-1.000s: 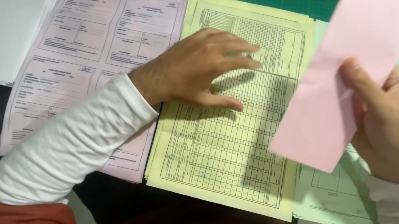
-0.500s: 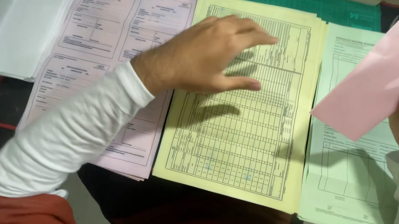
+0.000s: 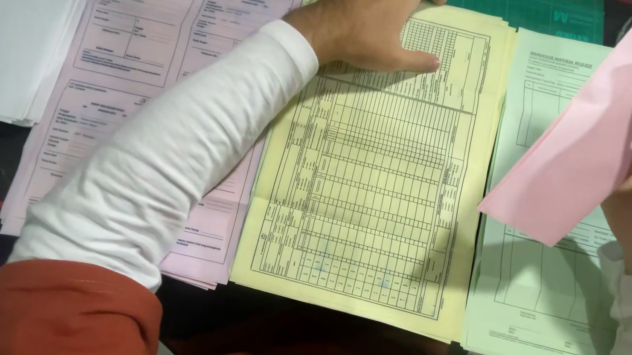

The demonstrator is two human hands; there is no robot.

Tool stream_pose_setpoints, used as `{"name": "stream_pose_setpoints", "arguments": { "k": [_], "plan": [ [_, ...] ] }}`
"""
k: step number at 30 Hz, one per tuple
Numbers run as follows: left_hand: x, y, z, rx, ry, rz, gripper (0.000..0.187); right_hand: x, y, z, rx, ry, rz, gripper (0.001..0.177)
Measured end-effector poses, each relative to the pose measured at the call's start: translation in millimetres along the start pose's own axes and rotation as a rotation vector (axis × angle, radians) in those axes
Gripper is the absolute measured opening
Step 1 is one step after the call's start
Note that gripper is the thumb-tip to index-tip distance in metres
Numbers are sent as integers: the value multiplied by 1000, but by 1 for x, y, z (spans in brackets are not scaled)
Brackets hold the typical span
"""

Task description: Sorting colored paper forms, folding documents, and inserting them into envelopes on a desk.

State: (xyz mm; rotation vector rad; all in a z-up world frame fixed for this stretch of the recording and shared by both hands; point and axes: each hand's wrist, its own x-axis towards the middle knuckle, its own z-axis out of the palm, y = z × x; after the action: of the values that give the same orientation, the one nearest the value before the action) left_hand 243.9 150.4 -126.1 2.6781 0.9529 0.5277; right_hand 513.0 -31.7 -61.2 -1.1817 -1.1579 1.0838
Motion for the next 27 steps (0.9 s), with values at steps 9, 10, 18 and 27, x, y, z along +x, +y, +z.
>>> {"name": "stream_pose_setpoints", "arguments": {
  "k": [9,10,18,27],
  "plan": [
    [-18,60,-14,-388,270,172,47,-12,-15,20,153,-146,192,42],
    [-33,82,-24,-389,268,167,47,-16,-15,23,155,-147,197,42],
    [-100,151,-50,-852,207,-47,38,-29,-28,46,140,-172,371,55],
    [-104,150,-38,-961,205,39,32,-53,-43,67,-244,-210,465,102]
  ]
}}
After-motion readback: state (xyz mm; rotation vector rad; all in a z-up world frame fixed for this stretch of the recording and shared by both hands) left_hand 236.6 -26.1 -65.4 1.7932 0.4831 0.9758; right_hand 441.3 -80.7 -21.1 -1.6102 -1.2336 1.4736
